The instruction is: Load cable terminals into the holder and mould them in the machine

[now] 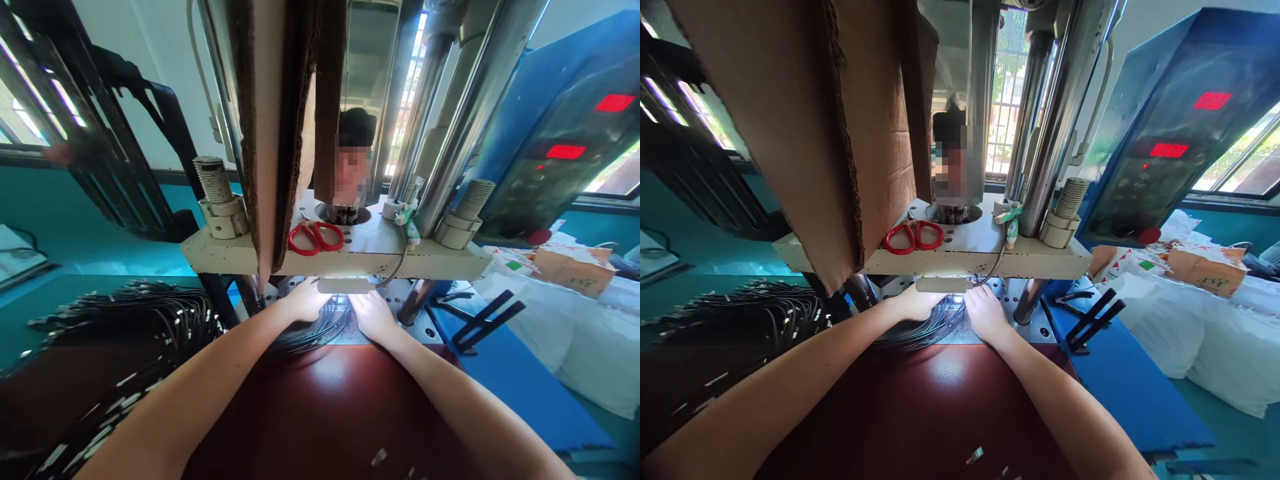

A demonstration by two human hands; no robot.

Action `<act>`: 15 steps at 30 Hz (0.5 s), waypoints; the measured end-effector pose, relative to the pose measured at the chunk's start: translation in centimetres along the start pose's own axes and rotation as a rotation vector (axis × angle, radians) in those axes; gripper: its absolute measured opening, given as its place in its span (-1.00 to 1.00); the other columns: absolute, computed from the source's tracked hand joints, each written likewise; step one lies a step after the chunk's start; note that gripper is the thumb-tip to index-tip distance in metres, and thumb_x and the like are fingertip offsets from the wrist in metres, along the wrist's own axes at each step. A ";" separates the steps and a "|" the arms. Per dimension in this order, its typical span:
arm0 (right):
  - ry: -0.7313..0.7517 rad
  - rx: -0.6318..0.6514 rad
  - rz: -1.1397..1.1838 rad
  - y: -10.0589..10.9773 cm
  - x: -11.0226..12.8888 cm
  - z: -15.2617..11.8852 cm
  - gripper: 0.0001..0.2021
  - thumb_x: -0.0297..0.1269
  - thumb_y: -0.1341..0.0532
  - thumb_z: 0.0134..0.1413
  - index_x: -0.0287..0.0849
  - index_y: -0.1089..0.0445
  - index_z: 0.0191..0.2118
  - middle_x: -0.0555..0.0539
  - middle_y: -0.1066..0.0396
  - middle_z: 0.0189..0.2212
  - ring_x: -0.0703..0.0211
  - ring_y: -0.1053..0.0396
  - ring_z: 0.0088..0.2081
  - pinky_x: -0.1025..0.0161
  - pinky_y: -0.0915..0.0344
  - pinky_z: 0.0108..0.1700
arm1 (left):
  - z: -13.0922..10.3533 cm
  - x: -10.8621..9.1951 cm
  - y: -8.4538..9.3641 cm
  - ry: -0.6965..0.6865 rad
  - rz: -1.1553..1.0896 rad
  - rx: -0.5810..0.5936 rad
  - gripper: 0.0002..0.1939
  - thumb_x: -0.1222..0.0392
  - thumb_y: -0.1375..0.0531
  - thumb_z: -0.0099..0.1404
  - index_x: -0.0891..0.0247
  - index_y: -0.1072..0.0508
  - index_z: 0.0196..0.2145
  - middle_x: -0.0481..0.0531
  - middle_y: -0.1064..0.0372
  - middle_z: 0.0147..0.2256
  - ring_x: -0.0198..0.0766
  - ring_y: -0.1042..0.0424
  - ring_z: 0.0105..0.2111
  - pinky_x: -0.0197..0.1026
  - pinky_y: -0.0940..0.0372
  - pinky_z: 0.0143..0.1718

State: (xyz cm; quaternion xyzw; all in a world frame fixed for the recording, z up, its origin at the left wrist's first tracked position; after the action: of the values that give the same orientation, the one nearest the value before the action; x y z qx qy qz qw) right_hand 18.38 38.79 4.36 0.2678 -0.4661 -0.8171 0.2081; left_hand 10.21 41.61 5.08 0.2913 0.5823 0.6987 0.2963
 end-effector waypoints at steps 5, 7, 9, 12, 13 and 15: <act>-0.072 -0.020 -0.015 0.2 -0.6 -0.2 -0.72 -0.45 0.00 0.10 -0.34 -0.33 -0.10 -0.23 -0.37 -0.22 0.01 -0.24 -0.13 0.13 -0.14 -0.01 | 0.7 1.0 -0.4 0.088 -0.083 0.015 -0.51 0.44 -0.02 0.05 0.26 -0.33 -0.03 0.14 -0.25 0.04 -0.11 -0.26 0.00 -0.05 -0.16 0.03; -0.101 -0.016 -0.017 0.2 -0.8 -0.3 -0.74 -0.45 -0.01 0.10 -0.34 -0.34 -0.13 -0.22 -0.37 -0.26 0.02 -0.25 -0.15 0.14 -0.14 -0.02 | 1.2 1.2 -0.1 0.140 -0.113 0.009 -0.58 0.42 -0.01 0.08 0.28 -0.36 -0.09 0.13 -0.32 -0.03 -0.13 -0.32 -0.08 -0.08 -0.22 -0.03; -0.103 -0.016 -0.019 0.3 -0.8 -0.3 -0.74 -0.46 -0.01 0.10 -0.33 -0.34 -0.13 -0.21 -0.37 -0.26 0.03 -0.24 -0.16 0.14 -0.14 -0.02 | 1.6 0.8 0.3 0.155 -0.125 -0.008 -0.66 0.40 -0.01 0.11 0.28 -0.40 -0.16 0.11 -0.37 -0.11 -0.16 -0.33 -0.12 -0.11 -0.25 -0.07; -0.058 -0.019 -0.013 0.5 -0.4 -0.2 -0.70 -0.44 0.00 0.13 -0.27 -0.30 -0.04 -0.19 -0.36 -0.21 0.04 -0.23 -0.14 0.12 -0.12 -0.01 | 1.8 -0.3 1.3 0.147 -0.143 -0.047 -0.72 0.36 0.02 0.19 0.26 -0.42 -0.22 0.06 -0.37 -0.11 -0.21 -0.31 -0.10 -0.19 -0.24 -0.08; -0.044 -0.018 -0.009 0.6 -0.3 -0.2 -0.69 -0.44 0.00 0.14 -0.26 -0.28 -0.01 -0.18 -0.36 -0.19 0.05 -0.23 -0.14 0.12 -0.12 -0.01 | 1.7 -0.5 1.6 0.148 -0.149 -0.064 -0.73 0.34 0.03 0.21 0.26 -0.42 -0.23 0.06 -0.36 -0.10 -0.22 -0.30 -0.09 -0.21 -0.24 -0.08; -0.039 -0.015 -0.001 0.6 -0.3 -0.2 -0.69 -0.44 -0.01 0.14 -0.27 -0.28 -0.01 -0.19 -0.36 -0.17 0.05 -0.23 -0.13 0.12 -0.11 -0.01 | 1.6 -0.7 2.1 0.167 -0.159 -0.101 -0.74 0.32 0.04 0.24 0.28 -0.41 -0.22 0.06 -0.35 -0.10 -0.25 -0.30 -0.10 -0.24 -0.23 -0.09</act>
State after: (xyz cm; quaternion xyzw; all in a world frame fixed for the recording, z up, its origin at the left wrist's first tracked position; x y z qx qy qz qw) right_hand 18.78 38.53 4.85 0.2506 -0.4636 -0.8258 0.2007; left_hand 11.68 41.82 7.37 0.1697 0.5902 0.7233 0.3156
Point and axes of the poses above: each hand's wrist, its own z-axis towards the middle knuckle, its own y-axis out of the back of the hand, x = y × z, the point moved 9 cm from there along z, towards the middle knuckle
